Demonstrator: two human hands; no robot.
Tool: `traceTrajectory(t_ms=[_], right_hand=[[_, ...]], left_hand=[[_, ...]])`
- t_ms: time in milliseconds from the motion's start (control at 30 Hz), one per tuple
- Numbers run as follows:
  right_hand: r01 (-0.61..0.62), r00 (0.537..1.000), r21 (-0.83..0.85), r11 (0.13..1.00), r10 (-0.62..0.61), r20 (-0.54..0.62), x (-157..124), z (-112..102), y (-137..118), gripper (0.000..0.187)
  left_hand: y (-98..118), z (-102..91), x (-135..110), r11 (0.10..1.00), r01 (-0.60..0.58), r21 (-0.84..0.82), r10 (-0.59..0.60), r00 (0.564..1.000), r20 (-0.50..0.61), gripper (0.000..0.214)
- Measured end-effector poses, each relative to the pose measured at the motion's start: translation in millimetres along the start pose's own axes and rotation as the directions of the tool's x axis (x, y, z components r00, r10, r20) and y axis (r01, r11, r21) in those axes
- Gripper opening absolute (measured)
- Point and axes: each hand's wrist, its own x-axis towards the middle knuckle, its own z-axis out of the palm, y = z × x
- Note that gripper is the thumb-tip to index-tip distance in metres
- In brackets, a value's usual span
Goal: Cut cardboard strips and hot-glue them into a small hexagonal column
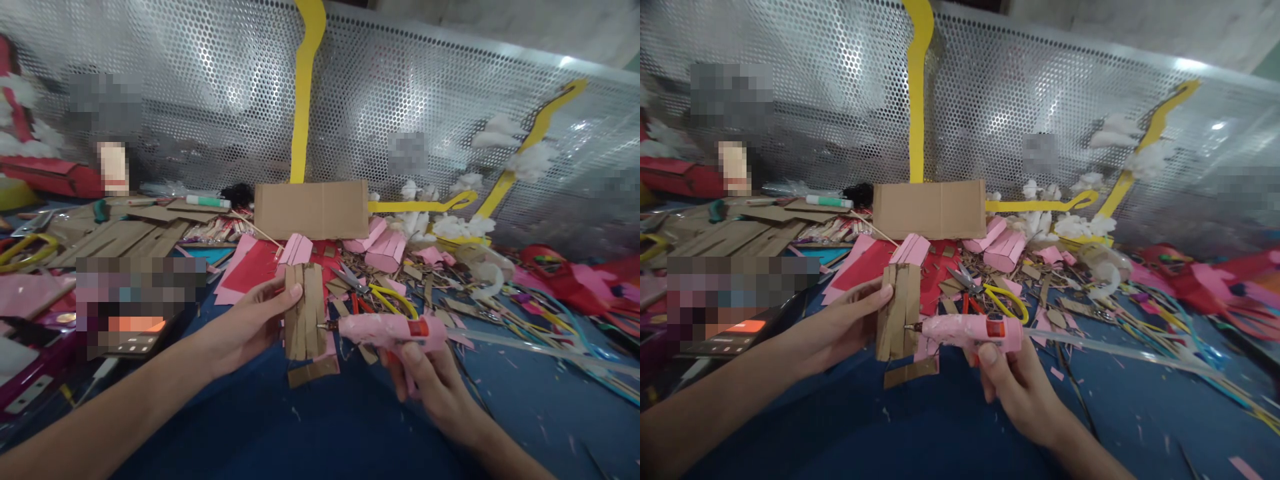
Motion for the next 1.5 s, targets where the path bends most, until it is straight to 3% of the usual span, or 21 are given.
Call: traceTrajectory(t_ms=[200, 633, 833, 1133, 1500], right_hand=[[-0.068, 0.993, 0.017, 0.998, 0.069, -0.097, -3, 8, -10, 0.053], [-0.057, 0.991, 0.048, 0.997, 0.063, -0.121, -2, 9, -11, 0.054], [-0.014, 0.997, 0.063, 0.998, 0.018, -0.069, 0, 6, -2, 0.049], [-0.097, 0.992, 0.058, 0.994, 0.102, -0.081, -5, 8, -8, 0.057], [0.052, 0.999, 0.067, 0.996, -0.053, 0.007, -1, 2, 2, 0.048]], left_hand=[[0, 0.6, -2, 1.000, 0.007, 0.001, -0.007, 1.000, -0.018, 0.034], [2, 1.9, -3, 0.998, 0.024, 0.051, -0.025, 1.000, 0.019, 0.041], [-1, -0.8, -2, 0.999, 0.019, 0.034, -0.019, 1.000, 0.014, 0.036], [1, 0.3, -1, 0.999, 0.042, -0.007, -0.042, 0.999, -0.015, 0.035], [1, -0.4, 1, 0.999, 0.015, -0.033, -0.015, 1.000, -0.004, 0.034]])
